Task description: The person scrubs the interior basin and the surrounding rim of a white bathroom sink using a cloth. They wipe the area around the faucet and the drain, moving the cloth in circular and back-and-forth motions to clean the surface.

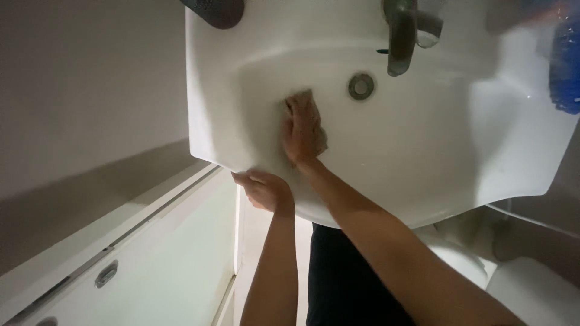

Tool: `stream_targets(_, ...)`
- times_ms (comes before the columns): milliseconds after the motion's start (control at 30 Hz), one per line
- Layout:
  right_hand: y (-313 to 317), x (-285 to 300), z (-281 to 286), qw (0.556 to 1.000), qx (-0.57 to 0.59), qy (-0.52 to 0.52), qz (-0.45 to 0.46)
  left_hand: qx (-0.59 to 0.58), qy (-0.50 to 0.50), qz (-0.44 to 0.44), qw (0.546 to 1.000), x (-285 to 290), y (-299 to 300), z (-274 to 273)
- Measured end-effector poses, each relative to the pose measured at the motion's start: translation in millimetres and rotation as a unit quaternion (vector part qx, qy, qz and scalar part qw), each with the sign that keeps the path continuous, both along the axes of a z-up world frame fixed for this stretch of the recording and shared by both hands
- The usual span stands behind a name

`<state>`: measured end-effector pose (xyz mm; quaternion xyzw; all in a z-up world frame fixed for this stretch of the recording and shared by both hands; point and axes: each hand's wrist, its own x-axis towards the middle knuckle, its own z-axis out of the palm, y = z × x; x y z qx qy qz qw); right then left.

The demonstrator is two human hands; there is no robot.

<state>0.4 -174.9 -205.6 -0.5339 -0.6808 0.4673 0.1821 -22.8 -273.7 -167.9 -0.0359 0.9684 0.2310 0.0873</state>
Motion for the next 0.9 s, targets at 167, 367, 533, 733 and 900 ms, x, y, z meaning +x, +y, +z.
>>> stream_targets(167,4,15,2,0.993,0.076,0.029,0.089,0.013,0.032,-0.024,0.999,1,-1,-7)
stream_targets(367,14,144,22,0.941,-0.003,0.087,0.327,0.005,0.059,-0.017,0.998,2,4,-2)
stream_targets(533,42,259,12,0.894,-0.010,-0.125,0.430,0.003,0.047,-0.014,0.999,1,-3,-7)
stream_targets(733,90,277,48,0.915,0.012,-0.332,0.227,0.028,0.049,0.004,0.998,4,6,5)
stream_targets(900,107,232,28,0.897,0.297,-0.303,0.122,0.044,0.057,0.004,0.997,7,5,4)
